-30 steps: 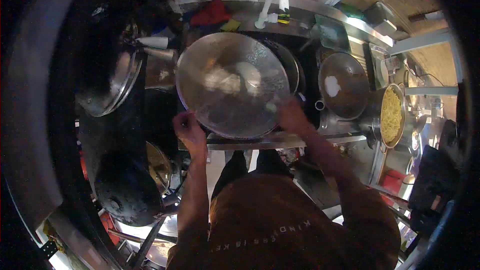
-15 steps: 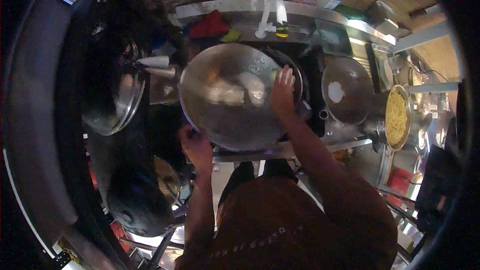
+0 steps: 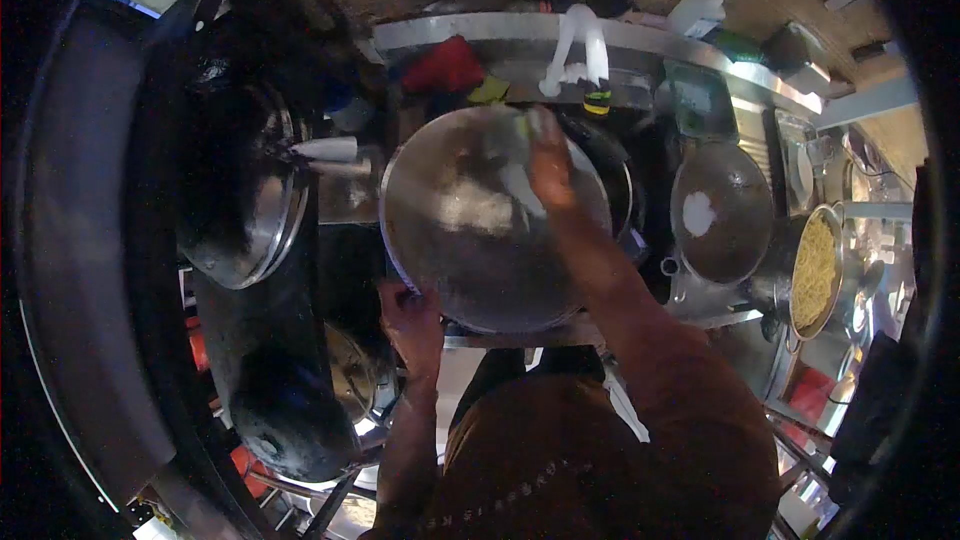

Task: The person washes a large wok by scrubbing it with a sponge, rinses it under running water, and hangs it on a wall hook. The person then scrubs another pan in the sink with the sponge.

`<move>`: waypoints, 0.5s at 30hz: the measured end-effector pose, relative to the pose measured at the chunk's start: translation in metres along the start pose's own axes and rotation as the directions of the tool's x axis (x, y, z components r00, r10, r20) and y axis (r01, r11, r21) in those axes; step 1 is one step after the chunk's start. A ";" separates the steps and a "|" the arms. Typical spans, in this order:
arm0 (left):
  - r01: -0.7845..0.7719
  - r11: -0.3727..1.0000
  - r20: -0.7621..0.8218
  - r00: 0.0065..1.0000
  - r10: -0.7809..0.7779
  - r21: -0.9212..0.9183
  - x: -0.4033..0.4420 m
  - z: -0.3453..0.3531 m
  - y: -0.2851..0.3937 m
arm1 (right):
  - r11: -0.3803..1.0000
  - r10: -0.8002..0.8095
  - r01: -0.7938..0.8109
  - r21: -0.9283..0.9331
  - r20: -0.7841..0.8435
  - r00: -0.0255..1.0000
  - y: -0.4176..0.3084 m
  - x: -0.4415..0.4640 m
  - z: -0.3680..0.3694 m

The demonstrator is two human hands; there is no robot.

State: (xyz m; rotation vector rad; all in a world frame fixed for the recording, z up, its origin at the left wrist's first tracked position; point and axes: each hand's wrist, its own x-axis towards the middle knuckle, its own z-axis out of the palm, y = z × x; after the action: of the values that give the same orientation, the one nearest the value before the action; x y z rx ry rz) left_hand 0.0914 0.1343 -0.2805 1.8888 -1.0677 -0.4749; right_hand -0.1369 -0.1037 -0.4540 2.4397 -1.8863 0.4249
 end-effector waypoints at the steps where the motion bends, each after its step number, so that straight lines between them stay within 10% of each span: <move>1: 0.076 0.997 0.031 0.997 -0.075 -0.018 -0.005 -0.004 -0.001 | 0.993 0.120 -0.120 -0.006 0.069 0.990 0.005 -0.013 -0.012; 4: 0.113 0.990 0.028 0.993 -0.111 -0.080 -0.011 -0.007 0.012 | 0.911 0.407 -0.412 0.014 0.126 0.905 0.004 -0.028 -0.008; 9: 0.130 0.991 0.040 0.991 -0.129 -0.009 -0.014 -0.009 0.013 | 0.754 0.141 -0.161 -0.637 -0.082 0.987 -0.030 0.016 0.086; 11: 0.101 0.995 0.022 0.995 -0.101 0.014 -0.015 -0.008 0.010 | 0.978 0.210 -0.208 0.035 -0.108 0.972 -0.083 0.038 0.050; 13: 0.104 0.994 0.053 0.993 -0.105 0.018 -0.017 -0.010 0.010 | 0.459 0.521 -0.412 0.787 0.136 0.842 -0.116 0.056 0.062; 15: 0.108 0.994 0.068 0.992 -0.108 0.008 -0.016 -0.009 0.018 | 0.444 0.465 -0.266 0.856 0.034 0.884 -0.130 0.063 0.070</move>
State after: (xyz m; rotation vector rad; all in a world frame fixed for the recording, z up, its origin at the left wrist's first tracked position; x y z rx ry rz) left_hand 0.0799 0.1476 -0.2619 1.9532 -1.0147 -0.6030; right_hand 0.0158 -0.1420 -0.4883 2.1127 -2.4840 1.9850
